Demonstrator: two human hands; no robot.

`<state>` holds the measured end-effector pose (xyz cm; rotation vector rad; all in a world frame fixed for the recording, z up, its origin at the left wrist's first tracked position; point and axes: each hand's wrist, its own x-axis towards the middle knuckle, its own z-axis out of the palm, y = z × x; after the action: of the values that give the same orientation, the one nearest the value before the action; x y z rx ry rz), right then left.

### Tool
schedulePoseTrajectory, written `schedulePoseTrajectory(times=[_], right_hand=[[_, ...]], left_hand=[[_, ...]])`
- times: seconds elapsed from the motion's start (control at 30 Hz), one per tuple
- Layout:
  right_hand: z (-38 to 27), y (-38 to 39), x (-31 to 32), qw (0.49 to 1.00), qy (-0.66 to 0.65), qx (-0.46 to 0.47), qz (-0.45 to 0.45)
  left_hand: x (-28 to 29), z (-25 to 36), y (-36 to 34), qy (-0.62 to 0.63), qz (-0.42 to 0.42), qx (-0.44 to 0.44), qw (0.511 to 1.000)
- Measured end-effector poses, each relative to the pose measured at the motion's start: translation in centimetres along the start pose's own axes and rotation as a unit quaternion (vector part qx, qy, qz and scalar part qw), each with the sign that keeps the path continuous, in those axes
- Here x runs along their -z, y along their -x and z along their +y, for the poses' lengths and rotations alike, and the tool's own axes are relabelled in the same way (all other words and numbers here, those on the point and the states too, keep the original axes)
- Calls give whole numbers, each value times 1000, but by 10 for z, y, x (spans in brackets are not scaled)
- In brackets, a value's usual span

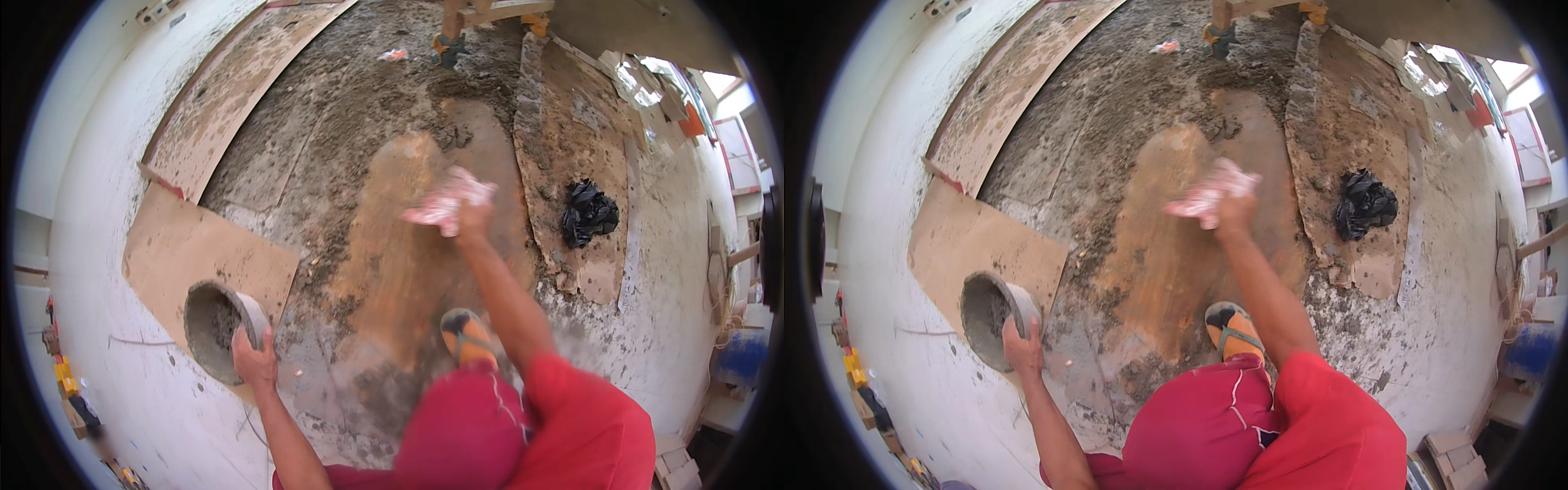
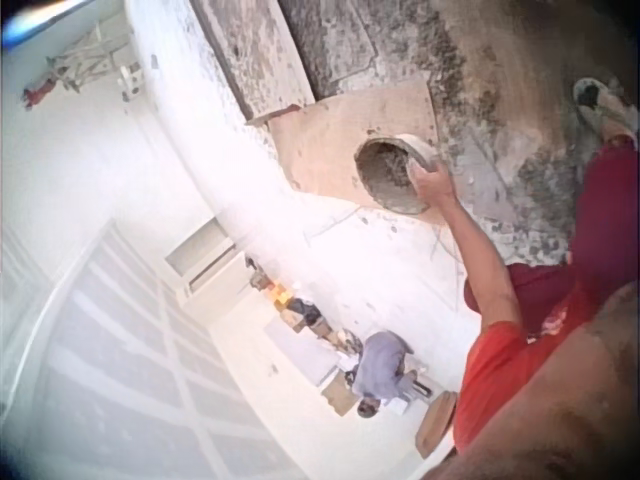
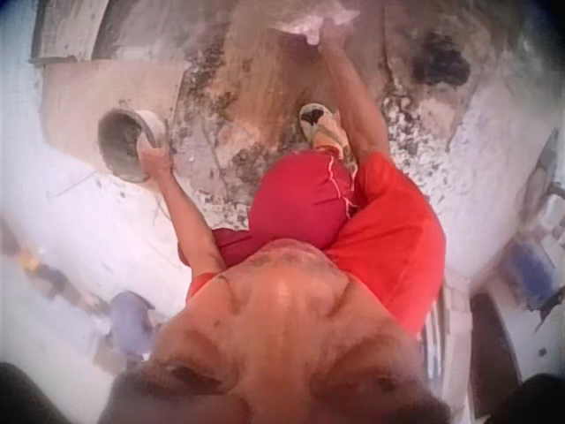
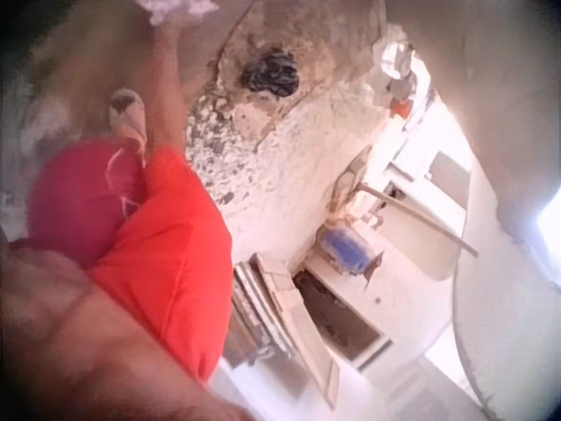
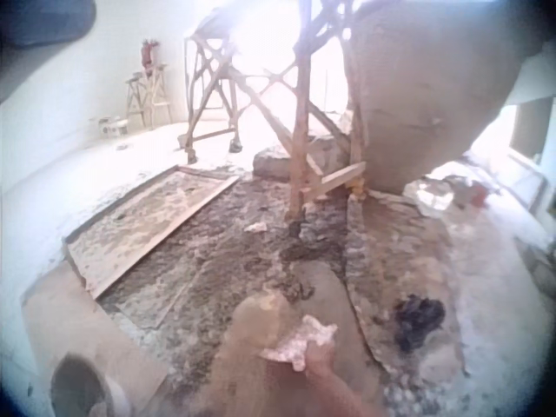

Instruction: The person mixes cement in a bucket and applies it to the floor using a trowel, then presses a tile into the cement and levels it.

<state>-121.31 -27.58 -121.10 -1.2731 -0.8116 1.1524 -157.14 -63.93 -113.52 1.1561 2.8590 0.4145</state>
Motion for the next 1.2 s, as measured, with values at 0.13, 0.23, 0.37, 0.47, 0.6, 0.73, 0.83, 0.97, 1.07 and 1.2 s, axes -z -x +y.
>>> schedulePoseTrajectory(times=[0.13,0.23,0.37,0.47,0.6,0.73,0.83,0.97,1.07,1.2], right_hand=[[18,-89,54,947,190,-75,249],[14,-162,33,910,197,-141,335],[-32,-220,-38,902,138,-191,362],[-33,-278,-54,909,82,-191,362],[-23,-352,-70,919,76,-165,349],[-11,-402,-90,927,110,-137,332],[7,-424,-91,933,131,-99,321],[22,-456,-70,950,83,-30,299],[34,-458,-65,967,-36,7,253],[49,-448,-67,965,30,-1,260]], left_hand=[[-8,-11,-1,-44,29,19,998],[-19,-25,-9,-48,26,22,998],[-8,-38,-4,-55,32,10,998],[-13,-33,-5,-40,26,23,999],[-15,-32,-2,-49,29,32,998],[-7,-28,-1,-24,6,49,998],[-4,-22,-4,-2,-21,69,997],[-9,-24,-10,3,-16,50,999],[-6,-26,-8,-11,-8,38,999],[3,-35,3,-65,4,21,998]])
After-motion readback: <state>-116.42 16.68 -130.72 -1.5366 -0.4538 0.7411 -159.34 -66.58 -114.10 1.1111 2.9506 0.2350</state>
